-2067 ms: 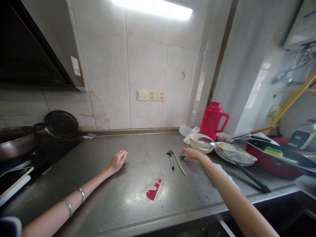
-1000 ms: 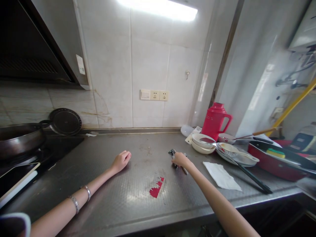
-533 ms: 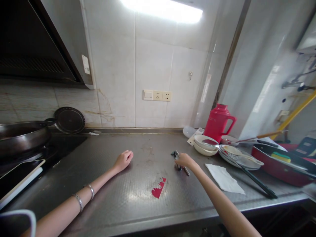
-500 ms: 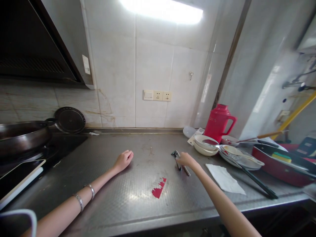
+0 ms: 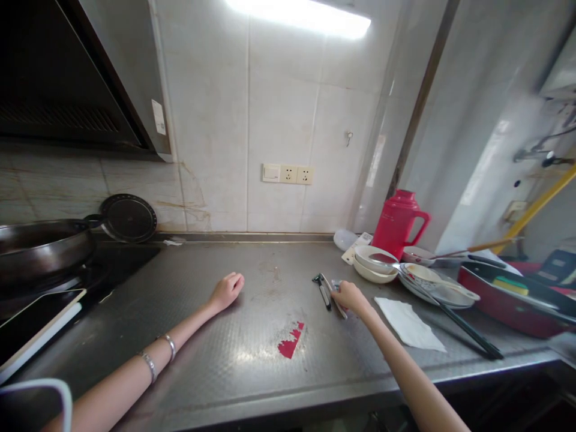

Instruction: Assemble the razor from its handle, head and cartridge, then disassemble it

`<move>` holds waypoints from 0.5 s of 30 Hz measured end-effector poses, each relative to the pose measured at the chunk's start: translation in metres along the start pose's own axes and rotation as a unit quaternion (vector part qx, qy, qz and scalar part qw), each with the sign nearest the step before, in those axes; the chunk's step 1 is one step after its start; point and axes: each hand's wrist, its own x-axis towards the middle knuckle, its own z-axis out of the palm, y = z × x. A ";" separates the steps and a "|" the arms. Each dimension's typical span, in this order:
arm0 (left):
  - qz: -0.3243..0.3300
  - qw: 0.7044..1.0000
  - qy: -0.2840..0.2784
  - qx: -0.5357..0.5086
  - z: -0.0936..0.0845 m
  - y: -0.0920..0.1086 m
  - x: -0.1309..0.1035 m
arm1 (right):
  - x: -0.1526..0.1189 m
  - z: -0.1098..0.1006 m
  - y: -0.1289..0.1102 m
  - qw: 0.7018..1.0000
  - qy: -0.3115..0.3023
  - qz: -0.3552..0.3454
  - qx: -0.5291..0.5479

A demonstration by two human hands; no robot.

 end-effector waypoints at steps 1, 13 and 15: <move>-0.001 1.000 -0.001 0.000 0.000 0.000 0.000 | 0.001 0.003 -0.001 1.000 0.000 -0.002 0.003; 0.001 1.000 0.005 0.004 0.001 0.000 0.001 | 0.005 0.011 -0.002 0.999 0.025 -0.030 -0.026; 0.002 1.000 0.006 0.005 0.001 0.000 0.001 | 0.005 0.011 -0.001 0.999 0.024 -0.035 -0.029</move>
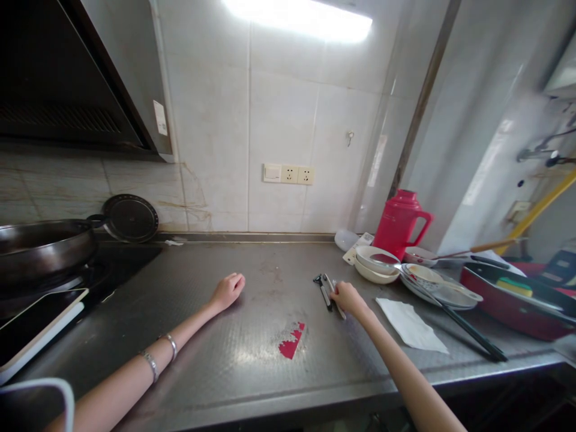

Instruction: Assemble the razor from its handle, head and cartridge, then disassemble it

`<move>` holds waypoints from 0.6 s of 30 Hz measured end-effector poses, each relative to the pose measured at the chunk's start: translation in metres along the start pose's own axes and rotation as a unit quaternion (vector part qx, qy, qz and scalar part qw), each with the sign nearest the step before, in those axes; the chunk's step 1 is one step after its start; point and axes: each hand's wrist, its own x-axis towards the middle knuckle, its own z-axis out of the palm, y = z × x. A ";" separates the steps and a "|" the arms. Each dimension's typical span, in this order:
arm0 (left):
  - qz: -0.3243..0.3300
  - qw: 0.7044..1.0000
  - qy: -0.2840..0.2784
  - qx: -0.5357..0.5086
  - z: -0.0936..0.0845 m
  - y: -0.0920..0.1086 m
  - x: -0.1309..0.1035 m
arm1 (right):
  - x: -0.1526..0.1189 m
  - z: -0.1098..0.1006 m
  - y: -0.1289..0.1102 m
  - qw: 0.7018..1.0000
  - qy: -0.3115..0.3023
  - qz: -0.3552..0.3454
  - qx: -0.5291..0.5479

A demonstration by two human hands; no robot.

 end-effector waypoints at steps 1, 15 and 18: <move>0.001 1.000 0.001 0.001 0.000 0.000 0.000 | 0.000 0.000 0.001 1.000 0.001 -0.003 -0.002; 0.000 1.000 0.008 -0.011 -0.001 -0.001 -0.001 | 0.000 -0.024 -0.019 0.997 0.070 0.018 -0.025; -0.005 1.000 0.017 -0.010 0.000 -0.001 -0.001 | 0.002 -0.029 -0.034 0.997 0.064 0.025 -0.023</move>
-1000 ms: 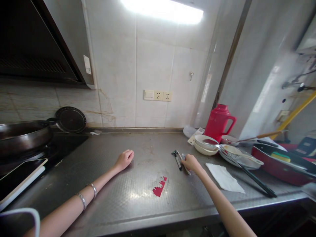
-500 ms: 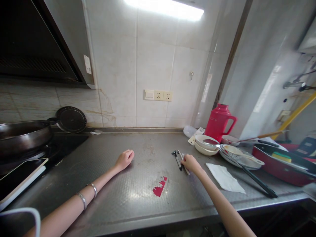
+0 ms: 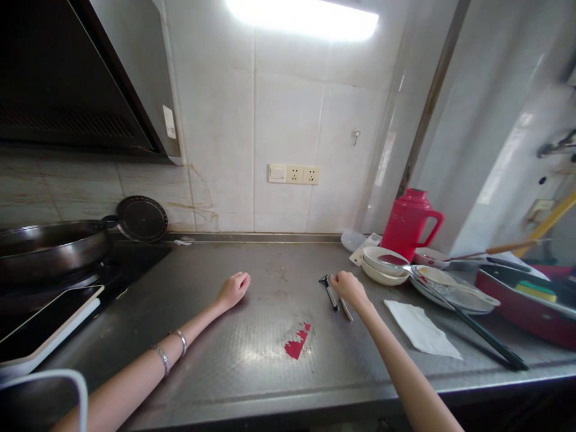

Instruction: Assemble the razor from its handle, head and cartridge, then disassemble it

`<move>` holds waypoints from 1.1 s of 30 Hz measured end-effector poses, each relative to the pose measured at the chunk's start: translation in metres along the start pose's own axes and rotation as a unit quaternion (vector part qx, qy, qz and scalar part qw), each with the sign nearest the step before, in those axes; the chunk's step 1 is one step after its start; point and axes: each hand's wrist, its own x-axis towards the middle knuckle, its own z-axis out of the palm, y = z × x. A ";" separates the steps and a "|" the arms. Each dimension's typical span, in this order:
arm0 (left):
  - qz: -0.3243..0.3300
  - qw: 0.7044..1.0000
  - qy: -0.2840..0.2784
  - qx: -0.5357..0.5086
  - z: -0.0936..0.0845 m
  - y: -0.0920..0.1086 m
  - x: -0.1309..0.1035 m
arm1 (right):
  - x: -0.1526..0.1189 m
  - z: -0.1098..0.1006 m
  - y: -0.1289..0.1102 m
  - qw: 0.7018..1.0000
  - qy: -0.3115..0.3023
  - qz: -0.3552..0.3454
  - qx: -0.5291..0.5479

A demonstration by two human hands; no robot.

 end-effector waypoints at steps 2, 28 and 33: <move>-0.014 1.000 0.007 0.002 0.000 0.000 0.002 | 0.000 0.002 -0.014 1.000 -0.007 -0.005 0.002; -0.222 0.966 -0.073 0.111 -0.051 -0.066 -0.024 | -0.006 0.063 -0.119 0.991 -0.008 -0.137 -0.007; -0.220 0.965 -0.083 0.118 -0.052 -0.068 -0.023 | -0.006 0.061 -0.121 0.992 -0.005 -0.128 -0.004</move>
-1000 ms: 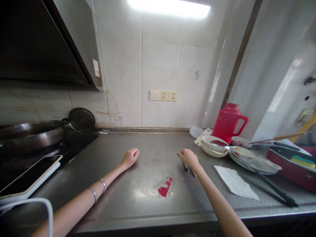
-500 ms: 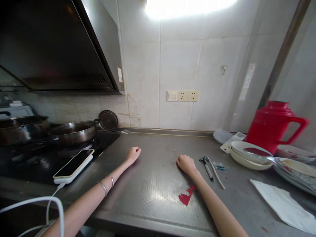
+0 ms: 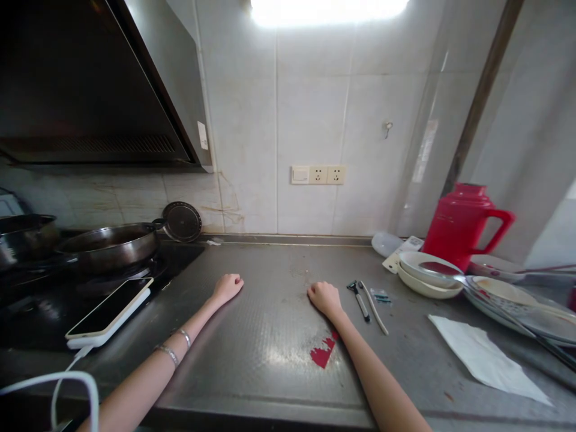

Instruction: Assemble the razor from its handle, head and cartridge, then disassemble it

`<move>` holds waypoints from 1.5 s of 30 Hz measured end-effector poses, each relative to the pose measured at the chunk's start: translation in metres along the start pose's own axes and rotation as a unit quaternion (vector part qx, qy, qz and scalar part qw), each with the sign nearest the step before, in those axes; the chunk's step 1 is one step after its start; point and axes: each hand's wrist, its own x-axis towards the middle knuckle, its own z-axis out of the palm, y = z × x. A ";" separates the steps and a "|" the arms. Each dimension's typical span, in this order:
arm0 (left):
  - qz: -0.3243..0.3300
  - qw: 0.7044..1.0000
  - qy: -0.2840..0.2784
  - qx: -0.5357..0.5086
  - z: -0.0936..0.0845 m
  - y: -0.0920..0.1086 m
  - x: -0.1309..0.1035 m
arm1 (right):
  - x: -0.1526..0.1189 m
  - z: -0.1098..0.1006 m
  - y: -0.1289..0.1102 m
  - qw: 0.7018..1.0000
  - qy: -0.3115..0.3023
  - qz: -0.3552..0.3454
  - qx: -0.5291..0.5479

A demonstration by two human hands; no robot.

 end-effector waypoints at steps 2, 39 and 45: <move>-0.001 1.000 -0.002 0.002 0.000 -0.001 0.001 | 0.001 0.000 0.000 1.000 0.000 0.003 0.000; 0.017 1.000 -0.002 0.000 0.004 -0.007 0.005 | 0.006 0.006 0.006 0.998 0.040 0.015 0.045; 0.014 1.000 -0.007 0.001 0.003 -0.005 0.005 | 0.006 -0.020 0.036 0.951 0.037 -0.052 0.304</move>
